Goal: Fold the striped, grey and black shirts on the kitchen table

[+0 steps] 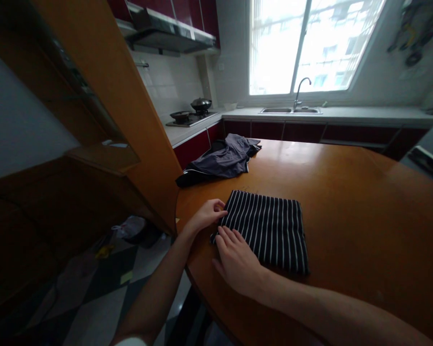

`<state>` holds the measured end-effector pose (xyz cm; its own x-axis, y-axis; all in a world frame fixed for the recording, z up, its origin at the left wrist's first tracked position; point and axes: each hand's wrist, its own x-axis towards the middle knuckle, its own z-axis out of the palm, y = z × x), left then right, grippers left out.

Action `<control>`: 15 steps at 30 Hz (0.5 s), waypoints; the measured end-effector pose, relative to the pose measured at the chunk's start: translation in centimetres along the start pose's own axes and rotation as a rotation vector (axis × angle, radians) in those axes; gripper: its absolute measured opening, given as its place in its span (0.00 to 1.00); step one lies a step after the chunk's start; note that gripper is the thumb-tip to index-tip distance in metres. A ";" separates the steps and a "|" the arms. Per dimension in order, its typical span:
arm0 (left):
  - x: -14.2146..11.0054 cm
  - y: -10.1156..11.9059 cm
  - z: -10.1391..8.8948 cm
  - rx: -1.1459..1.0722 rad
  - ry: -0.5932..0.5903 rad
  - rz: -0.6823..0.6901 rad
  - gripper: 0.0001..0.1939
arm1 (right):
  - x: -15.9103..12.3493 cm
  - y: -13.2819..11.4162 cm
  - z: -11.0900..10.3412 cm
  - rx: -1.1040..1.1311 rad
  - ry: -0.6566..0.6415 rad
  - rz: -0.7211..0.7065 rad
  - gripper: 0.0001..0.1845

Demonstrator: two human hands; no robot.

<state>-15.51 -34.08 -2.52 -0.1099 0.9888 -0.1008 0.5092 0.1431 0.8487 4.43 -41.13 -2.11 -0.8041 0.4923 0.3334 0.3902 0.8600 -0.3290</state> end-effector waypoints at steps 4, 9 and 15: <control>0.1 0.6 0.4 0.218 0.137 0.098 0.15 | -2.1 0.2 -3.4 0.149 0.059 -0.032 0.23; -0.7 2.3 -0.3 0.179 0.034 0.086 0.22 | -5.8 7.6 -8.6 0.234 0.350 0.301 0.19; -1.5 4.8 -2.7 -0.108 -0.253 -0.185 0.35 | -10.2 16.1 -10.0 0.600 0.299 0.826 0.13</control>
<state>-15.26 -34.99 3.08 0.0300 0.9275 -0.3726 0.4057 0.3294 0.8526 23.38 -30.95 -1.94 -0.2160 0.9763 -0.0155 0.4140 0.0772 -0.9070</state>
